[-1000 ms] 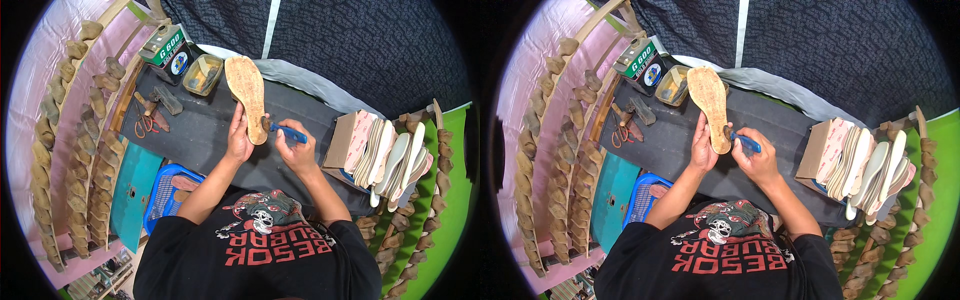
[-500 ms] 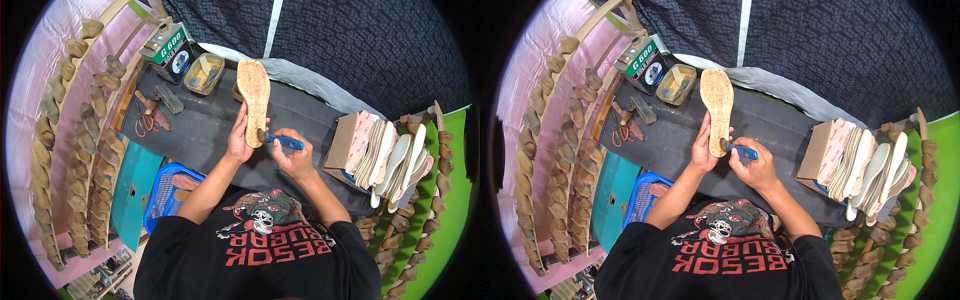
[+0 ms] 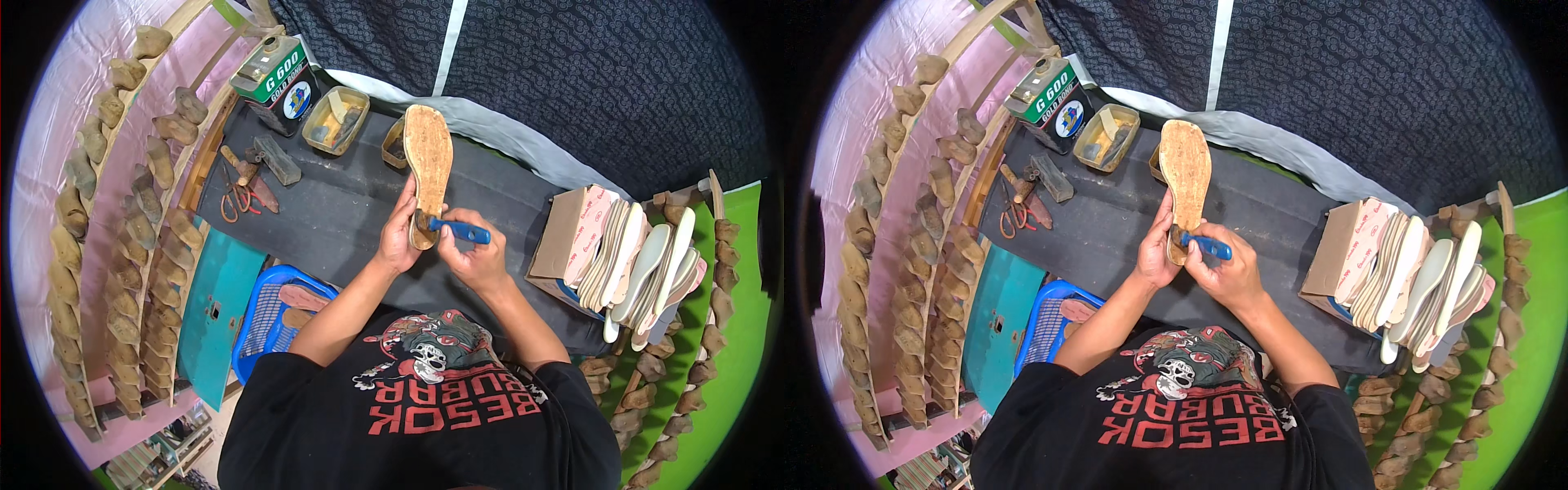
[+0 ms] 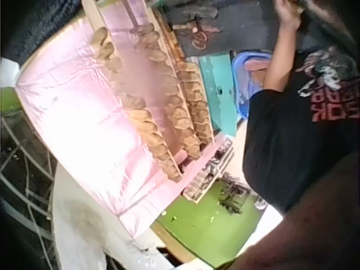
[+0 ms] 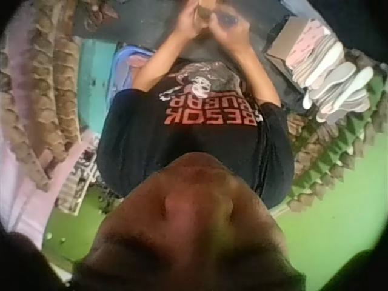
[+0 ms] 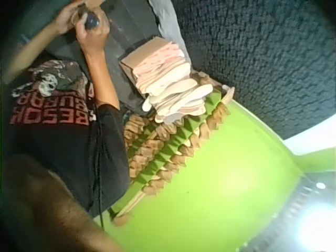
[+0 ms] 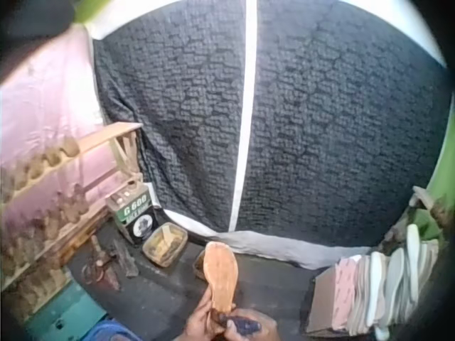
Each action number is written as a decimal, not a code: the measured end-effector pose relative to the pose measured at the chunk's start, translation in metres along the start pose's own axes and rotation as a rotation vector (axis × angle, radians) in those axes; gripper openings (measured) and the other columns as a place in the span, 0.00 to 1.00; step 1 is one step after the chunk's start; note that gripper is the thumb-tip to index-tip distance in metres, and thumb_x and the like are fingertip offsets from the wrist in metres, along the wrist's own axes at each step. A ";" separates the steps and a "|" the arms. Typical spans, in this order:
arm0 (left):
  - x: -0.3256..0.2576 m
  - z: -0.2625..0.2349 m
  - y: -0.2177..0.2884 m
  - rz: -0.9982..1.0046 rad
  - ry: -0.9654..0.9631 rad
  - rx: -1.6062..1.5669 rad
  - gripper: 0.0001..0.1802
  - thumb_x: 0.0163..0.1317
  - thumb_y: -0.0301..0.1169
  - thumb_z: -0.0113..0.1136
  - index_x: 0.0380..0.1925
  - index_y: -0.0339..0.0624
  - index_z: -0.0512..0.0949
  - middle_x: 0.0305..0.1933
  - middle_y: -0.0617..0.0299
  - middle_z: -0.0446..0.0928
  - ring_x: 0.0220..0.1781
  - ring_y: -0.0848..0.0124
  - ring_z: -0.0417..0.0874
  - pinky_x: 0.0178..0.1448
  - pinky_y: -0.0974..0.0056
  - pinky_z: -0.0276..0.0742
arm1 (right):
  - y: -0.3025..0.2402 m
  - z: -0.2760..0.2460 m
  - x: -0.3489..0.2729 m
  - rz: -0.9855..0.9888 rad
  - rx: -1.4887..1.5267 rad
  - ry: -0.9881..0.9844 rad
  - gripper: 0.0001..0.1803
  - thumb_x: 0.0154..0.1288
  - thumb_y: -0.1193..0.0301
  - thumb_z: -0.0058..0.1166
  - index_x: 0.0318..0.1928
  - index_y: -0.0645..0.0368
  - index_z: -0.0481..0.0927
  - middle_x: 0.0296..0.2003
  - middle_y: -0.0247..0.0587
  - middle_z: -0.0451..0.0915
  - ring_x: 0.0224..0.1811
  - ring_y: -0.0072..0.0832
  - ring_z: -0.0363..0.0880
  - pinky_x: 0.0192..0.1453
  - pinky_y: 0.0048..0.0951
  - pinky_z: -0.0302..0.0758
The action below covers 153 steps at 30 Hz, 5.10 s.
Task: Applying adhesive or sealant to shoe soles using a brush at a workbench.
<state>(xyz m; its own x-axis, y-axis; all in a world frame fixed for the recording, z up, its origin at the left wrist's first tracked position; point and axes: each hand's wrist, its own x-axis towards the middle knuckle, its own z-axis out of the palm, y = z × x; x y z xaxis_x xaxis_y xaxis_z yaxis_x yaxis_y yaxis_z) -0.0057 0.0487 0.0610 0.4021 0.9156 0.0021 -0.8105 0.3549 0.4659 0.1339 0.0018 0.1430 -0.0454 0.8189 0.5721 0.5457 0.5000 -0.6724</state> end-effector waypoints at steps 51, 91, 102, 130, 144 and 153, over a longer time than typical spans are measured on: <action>0.009 -0.012 0.000 0.051 0.040 -0.057 0.33 0.79 0.36 0.42 0.81 0.61 0.50 0.72 0.58 0.71 0.61 0.56 0.82 0.60 0.52 0.82 | -0.003 -0.018 -0.013 0.034 -0.045 -0.033 0.12 0.58 0.79 0.63 0.43 0.63 0.80 0.34 0.48 0.84 0.34 0.44 0.86 0.41 0.38 0.82; -0.129 -0.025 0.039 0.284 0.173 0.017 0.37 0.77 0.31 0.48 0.80 0.53 0.45 0.77 0.48 0.62 0.72 0.50 0.72 0.72 0.45 0.75 | -0.028 0.056 -0.082 0.686 0.513 -0.435 0.12 0.69 0.69 0.62 0.49 0.61 0.80 0.36 0.27 0.76 0.26 0.12 0.67 0.32 0.19 0.66; -0.188 -0.098 0.066 0.210 0.120 -0.067 0.36 0.78 0.30 0.47 0.81 0.50 0.47 0.74 0.50 0.67 0.71 0.49 0.75 0.74 0.49 0.71 | -0.051 0.126 -0.082 0.733 0.561 -0.414 0.24 0.67 0.77 0.41 0.61 0.71 0.76 0.48 0.42 0.81 0.29 0.20 0.74 0.38 0.26 0.76; -0.456 -0.435 -0.037 0.026 1.545 0.092 0.29 0.74 0.24 0.54 0.72 0.58 0.70 0.51 0.69 0.80 0.47 0.73 0.80 0.44 0.57 0.80 | 0.020 0.483 -0.384 0.866 0.462 -1.396 0.13 0.59 0.74 0.57 0.45 0.64 0.83 0.24 0.33 0.78 0.24 0.22 0.74 0.29 0.30 0.69; -0.416 -0.573 -0.079 -0.295 1.678 0.459 0.21 0.66 0.33 0.53 0.59 0.48 0.79 0.49 0.58 0.82 0.37 0.66 0.80 0.38 0.55 0.74 | 0.077 0.539 -0.435 1.253 0.443 -1.112 0.19 0.59 0.76 0.52 0.52 0.65 0.78 0.21 0.38 0.72 0.17 0.26 0.71 0.18 0.32 0.66; -0.424 -0.469 -0.028 -0.174 1.554 0.216 0.27 0.73 0.43 0.50 0.69 0.51 0.69 0.57 0.61 0.78 0.48 0.66 0.79 0.42 0.56 0.71 | 0.036 0.470 -0.318 1.377 0.778 -1.261 0.13 0.59 0.80 0.48 0.45 0.61 0.76 0.25 0.33 0.68 0.16 0.25 0.67 0.22 0.34 0.73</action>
<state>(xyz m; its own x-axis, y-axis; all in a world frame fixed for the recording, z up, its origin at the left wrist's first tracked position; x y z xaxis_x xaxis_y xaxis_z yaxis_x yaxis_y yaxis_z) -0.3538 -0.2610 -0.3679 -0.4414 0.2082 -0.8728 -0.6750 0.5638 0.4759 -0.2250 -0.1084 -0.2842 -0.6273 0.2144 -0.7487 0.3307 -0.7970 -0.5054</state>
